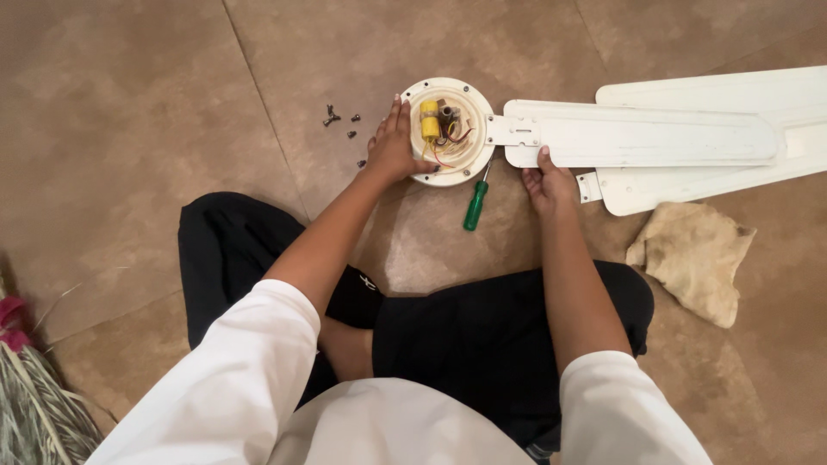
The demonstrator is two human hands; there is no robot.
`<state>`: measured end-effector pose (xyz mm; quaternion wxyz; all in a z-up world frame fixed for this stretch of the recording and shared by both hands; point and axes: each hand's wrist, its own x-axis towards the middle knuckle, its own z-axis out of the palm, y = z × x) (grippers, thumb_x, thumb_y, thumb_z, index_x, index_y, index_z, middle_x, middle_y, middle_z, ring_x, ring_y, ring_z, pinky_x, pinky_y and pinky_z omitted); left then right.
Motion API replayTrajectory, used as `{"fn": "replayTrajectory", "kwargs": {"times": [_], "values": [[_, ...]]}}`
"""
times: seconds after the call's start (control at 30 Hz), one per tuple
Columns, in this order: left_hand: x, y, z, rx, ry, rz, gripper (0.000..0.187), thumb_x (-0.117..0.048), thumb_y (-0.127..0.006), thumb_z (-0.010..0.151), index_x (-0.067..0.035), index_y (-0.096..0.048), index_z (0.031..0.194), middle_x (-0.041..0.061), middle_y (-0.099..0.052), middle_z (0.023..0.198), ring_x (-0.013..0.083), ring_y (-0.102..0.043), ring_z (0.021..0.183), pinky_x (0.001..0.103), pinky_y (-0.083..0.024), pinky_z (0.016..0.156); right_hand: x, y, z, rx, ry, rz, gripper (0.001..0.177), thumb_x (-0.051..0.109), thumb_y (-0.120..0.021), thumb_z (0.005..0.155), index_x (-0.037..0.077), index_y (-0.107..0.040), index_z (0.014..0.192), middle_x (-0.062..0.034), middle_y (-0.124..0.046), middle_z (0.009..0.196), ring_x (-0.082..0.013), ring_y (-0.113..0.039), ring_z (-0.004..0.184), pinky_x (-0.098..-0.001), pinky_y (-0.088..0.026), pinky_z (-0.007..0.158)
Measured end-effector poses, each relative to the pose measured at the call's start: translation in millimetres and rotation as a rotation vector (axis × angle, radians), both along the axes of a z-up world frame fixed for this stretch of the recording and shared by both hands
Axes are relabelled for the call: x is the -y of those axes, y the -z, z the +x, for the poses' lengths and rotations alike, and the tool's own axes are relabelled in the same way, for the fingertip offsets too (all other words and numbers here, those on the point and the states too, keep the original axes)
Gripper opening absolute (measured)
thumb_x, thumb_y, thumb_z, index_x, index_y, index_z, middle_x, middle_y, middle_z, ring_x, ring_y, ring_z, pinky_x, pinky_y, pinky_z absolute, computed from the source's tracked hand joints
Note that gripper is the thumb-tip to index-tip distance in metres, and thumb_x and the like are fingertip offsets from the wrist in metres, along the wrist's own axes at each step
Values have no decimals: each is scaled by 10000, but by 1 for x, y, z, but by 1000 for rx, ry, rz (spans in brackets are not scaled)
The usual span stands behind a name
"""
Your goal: The person sits on the floor and assembles a ceiling fan by attaching a fan blade to the motor housing using a screwdriver and screws. The person aligns the blade bracket, inserts screws, and tightens them to secure the blade.
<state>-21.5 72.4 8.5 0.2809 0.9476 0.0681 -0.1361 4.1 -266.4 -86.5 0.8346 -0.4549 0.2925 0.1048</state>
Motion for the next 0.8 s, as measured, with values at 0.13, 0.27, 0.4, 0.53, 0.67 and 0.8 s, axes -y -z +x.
{"fn": "replayTrajectory", "kwargs": {"times": [0.13, 0.27, 0.4, 0.53, 0.67, 0.8], "values": [[-1, -1, -3, 29, 14, -8, 1463, -459, -989, 542, -133, -69, 1632, 67, -16, 1727, 396, -213, 1542, 636, -277, 1164, -2, -14, -8, 26, -64, -19, 375, 302, -734, 959, 54, -649, 1227, -87, -717, 1034, -195, -651, 808, -327, -587, 740], [-4, 4, -3, 66, 45, 39, 1362, -479, -949, 615, -133, -107, 1627, 80, -38, 1725, 379, -228, 1541, 615, -284, 1163, -4, -29, -18, -5, -65, -26, 413, 326, -702, 964, -8, -649, 1202, -132, -747, 1044, -227, -731, 866, -305, -589, 743], [-21, 19, -14, 266, 16, -9, 1134, -468, -882, 741, -95, -242, 1600, 128, -158, 1702, 352, -292, 1523, 557, -300, 1182, -7, -43, -26, -54, -5, -139, 389, 291, -676, 993, -47, -630, 1179, -171, -739, 986, -237, -731, 773, -291, -602, 644], [-54, 36, -33, 395, -30, 33, 866, -445, -815, 846, -83, -431, 1533, 176, -263, 1670, 359, -330, 1505, 525, -312, 1186, -13, -48, -37, -52, 117, -394, 346, 236, -692, 989, -63, -633, 1152, -192, -715, 948, -215, -681, 653, -287, -584, 537], [-90, 47, -47, 386, -129, 49, 806, -421, -770, 878, -57, -447, 1521, 171, -320, 1647, 372, -365, 1466, 530, -312, 1175, -22, -42, -44, 20, 70, -783, 376, 252, -702, 970, -70, -646, 1156, -195, -731, 929, -250, -690, 696, -350, -560, 588], [-114, 54, -57, 364, -169, 72, 752, -397, -746, 901, -60, -461, 1509, 177, -360, 1630, 375, -388, 1455, 522, -330, 1168, -44, -37, -46, 306, 76, -1359, 458, 258, -814, 893, -51, -667, 1198, -189, -724, 1051, -318, -701, 958, -419, -549, 871]]}}
